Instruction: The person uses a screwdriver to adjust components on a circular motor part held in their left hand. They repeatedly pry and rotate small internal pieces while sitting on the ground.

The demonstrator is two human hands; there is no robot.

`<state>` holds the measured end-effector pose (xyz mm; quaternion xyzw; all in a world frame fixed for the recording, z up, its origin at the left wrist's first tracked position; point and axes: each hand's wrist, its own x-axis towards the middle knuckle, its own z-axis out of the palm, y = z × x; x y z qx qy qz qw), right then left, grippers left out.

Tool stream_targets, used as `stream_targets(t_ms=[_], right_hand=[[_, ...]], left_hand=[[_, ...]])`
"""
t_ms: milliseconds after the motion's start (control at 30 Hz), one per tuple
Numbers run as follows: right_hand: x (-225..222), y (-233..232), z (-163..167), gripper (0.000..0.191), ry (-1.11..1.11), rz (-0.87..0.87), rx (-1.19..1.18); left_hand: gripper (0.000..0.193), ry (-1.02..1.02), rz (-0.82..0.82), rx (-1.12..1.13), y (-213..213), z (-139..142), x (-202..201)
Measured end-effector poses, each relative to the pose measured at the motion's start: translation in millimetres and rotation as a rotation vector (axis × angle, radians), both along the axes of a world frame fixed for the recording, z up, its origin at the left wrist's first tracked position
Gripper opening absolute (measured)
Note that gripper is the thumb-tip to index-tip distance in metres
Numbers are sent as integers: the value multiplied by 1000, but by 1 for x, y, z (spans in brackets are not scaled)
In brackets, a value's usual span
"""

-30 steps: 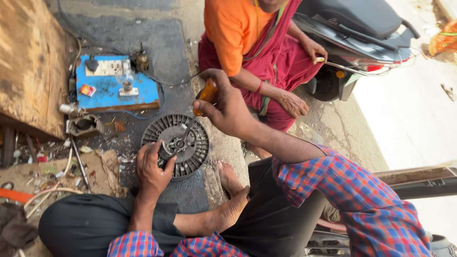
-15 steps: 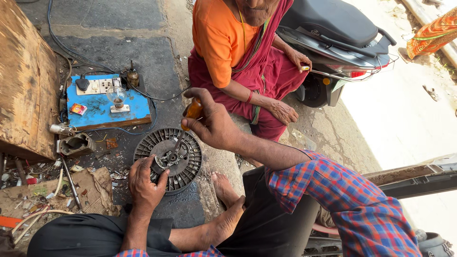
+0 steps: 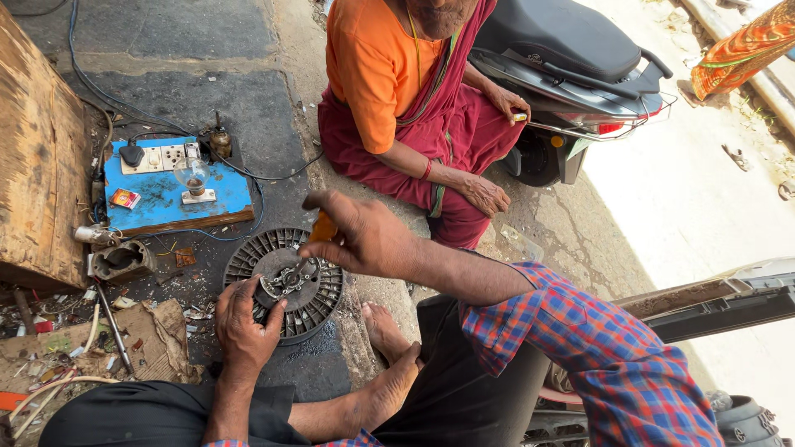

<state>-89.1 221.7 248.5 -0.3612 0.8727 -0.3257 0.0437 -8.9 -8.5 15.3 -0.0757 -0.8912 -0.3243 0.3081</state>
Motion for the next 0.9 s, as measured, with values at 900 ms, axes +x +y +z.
stream_targets(t_ms=[900], right_hand=[[6, -9, 13, 62, 11, 381, -411]], left_hand=[[65, 13, -23, 3, -1, -4, 1]])
